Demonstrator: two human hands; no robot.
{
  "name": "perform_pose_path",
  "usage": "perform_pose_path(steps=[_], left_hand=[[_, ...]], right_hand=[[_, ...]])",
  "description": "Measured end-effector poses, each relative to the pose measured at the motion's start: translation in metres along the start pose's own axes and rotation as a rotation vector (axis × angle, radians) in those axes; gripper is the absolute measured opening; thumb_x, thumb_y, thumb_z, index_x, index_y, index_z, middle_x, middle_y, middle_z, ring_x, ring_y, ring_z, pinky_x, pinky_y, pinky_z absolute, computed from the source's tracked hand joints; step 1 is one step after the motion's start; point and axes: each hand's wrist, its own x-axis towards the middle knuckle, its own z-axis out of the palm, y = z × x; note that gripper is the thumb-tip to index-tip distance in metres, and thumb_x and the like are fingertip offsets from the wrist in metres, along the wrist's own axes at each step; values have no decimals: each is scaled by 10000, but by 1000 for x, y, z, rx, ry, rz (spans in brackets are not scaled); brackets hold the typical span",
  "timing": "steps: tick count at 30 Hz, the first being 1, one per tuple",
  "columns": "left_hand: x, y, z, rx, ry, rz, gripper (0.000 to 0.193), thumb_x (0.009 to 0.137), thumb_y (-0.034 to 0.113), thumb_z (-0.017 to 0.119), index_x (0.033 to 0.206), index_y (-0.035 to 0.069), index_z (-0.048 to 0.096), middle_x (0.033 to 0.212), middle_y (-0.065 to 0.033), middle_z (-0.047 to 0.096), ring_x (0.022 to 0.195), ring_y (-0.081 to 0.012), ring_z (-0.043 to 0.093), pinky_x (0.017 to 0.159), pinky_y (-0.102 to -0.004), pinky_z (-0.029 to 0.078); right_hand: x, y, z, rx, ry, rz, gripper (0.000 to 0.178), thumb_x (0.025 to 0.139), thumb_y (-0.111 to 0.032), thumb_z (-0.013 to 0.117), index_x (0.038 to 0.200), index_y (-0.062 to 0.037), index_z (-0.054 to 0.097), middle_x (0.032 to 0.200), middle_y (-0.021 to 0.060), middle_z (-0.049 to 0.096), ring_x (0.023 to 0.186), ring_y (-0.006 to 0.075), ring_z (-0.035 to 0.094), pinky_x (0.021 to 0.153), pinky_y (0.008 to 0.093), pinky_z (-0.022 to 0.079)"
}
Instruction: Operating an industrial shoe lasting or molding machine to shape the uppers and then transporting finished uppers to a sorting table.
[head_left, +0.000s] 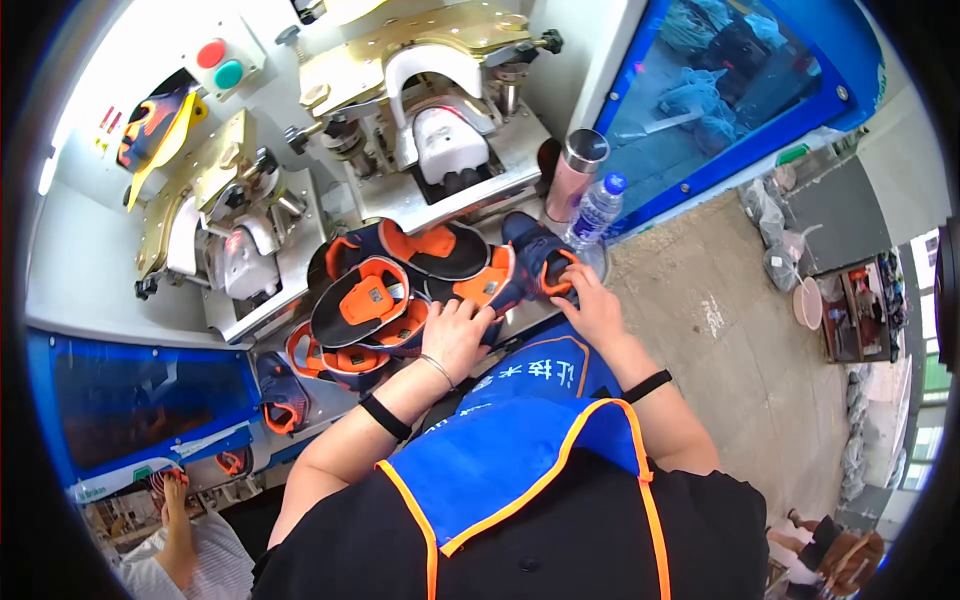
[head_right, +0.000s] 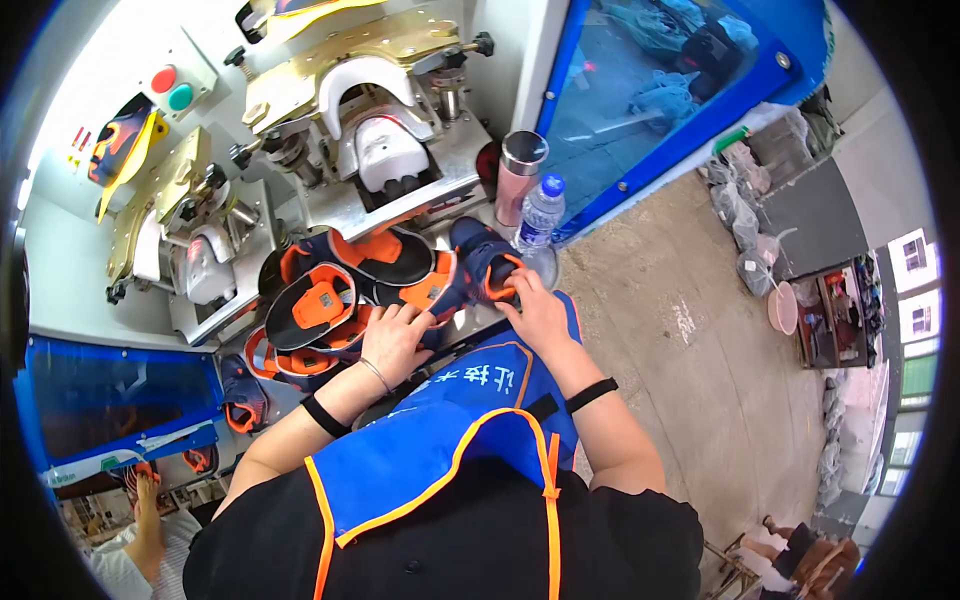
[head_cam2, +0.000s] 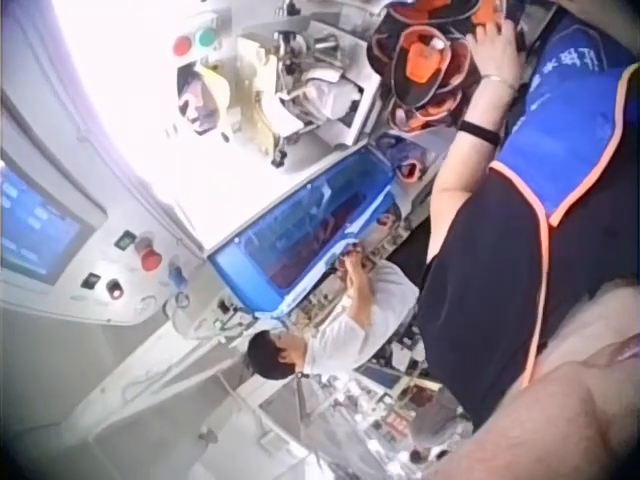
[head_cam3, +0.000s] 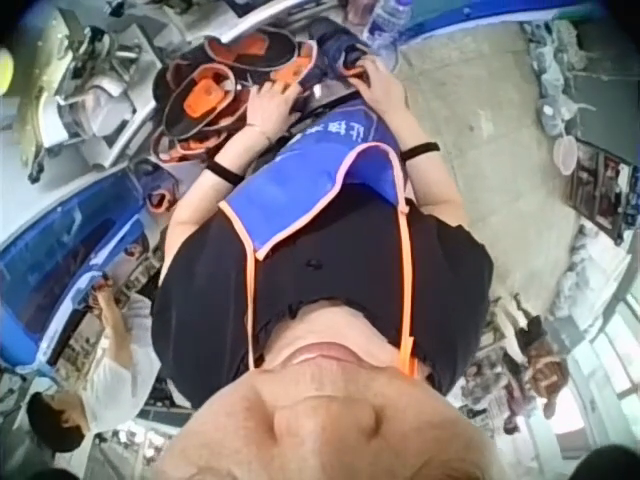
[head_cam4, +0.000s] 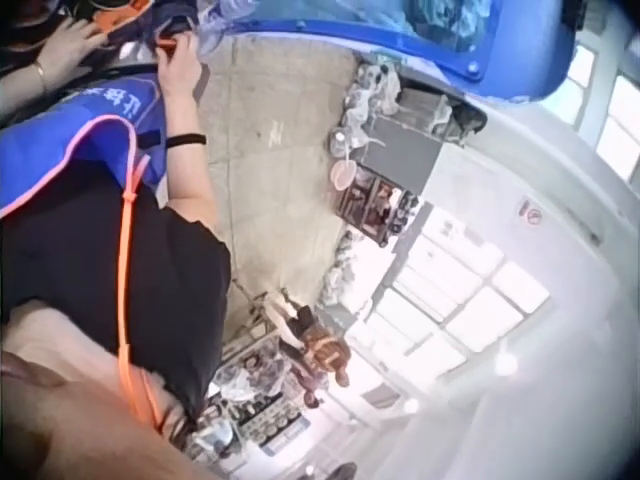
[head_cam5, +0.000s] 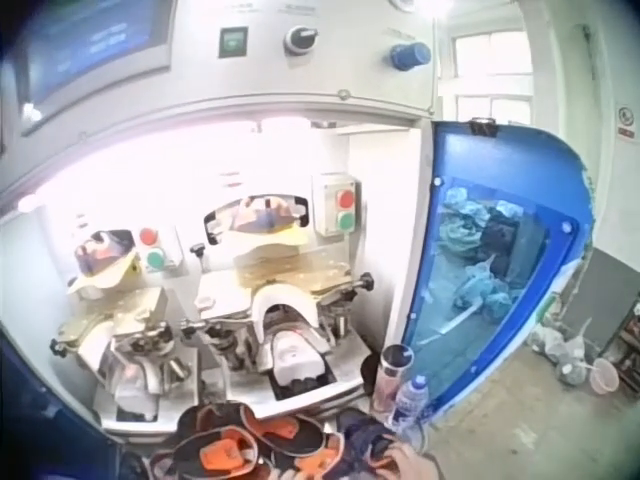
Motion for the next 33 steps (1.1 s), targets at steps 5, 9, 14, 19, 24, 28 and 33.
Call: perform_pose_path(steps=[5, 9, 14, 19, 24, 28, 33], left_hand=[[-35, -14, -25, -290, 325, -18, 473, 656, 237, 824, 1061, 107, 617, 1186, -106, 563, 1094, -311, 545, 946, -436, 424], [-74, -30, -49, -450, 368, -141, 348, 722, 219, 798, 987, 56, 642, 1098, -114, 609, 991, -295, 618, 823, -370, 519], [-110, -45, -81, -505, 492, -175, 242, 765, 201, 760, 919, 62, 638, 901, -102, 622, 837, -286, 633, 726, -370, 514], [-148, -57, -92, -695, 505, -259, 217, 814, 198, 741, 932, 44, 644, 861, -109, 647, 808, -265, 663, 716, -348, 525], [-191, -71, -108, -809, 483, -309, 198, 828, 179, 735, 939, 37, 651, 880, -98, 675, 829, -218, 694, 730, -310, 543], [-223, -98, -96, -1049, 544, -369, 166, 853, 133, 727, 943, 16, 650, 837, -71, 692, 779, -130, 678, 709, -268, 537], [-242, -135, -85, -1553, 647, -410, 144, 964, 159, 624, 1015, 24, 625, 884, -34, 678, 829, -101, 652, 761, -255, 534]], right_hand=[[23, -53, -9, -130, 291, -49, 349, 758, -168, 752, 1074, -106, 619, 1067, 112, 571, 882, 329, 642, 710, 399, 532], [91, -131, -39, 3, 481, -445, 241, 761, -88, 741, 983, -81, 646, 994, 114, 580, 837, 308, 634, 679, 388, 520], [211, -265, -57, 37, 541, -1004, 136, 795, -46, 683, 908, -86, 619, 823, 85, 623, 714, 285, 630, 597, 382, 510], [277, -409, -2, 45, 27, -803, 269, 971, -272, 522, 1039, -47, 654, 852, 148, 674, 719, 333, 655, 550, 429, 503], [355, -493, 46, -165, 28, -737, 336, 981, -270, 453, 1260, -120, 567, 962, 187, 661, 944, 339, 657, 825, 443, 522], [379, -480, 82, -434, 281, -1080, 311, 992, -294, 426, 1184, -140, 617, 1214, 167, 586, 1081, 328, 597, 860, 414, 520], [257, -479, 86, -76, 231, -866, 184, 895, -241, 611, 967, -74, 584, 888, 177, 612, 842, 361, 622, 701, 451, 498]])
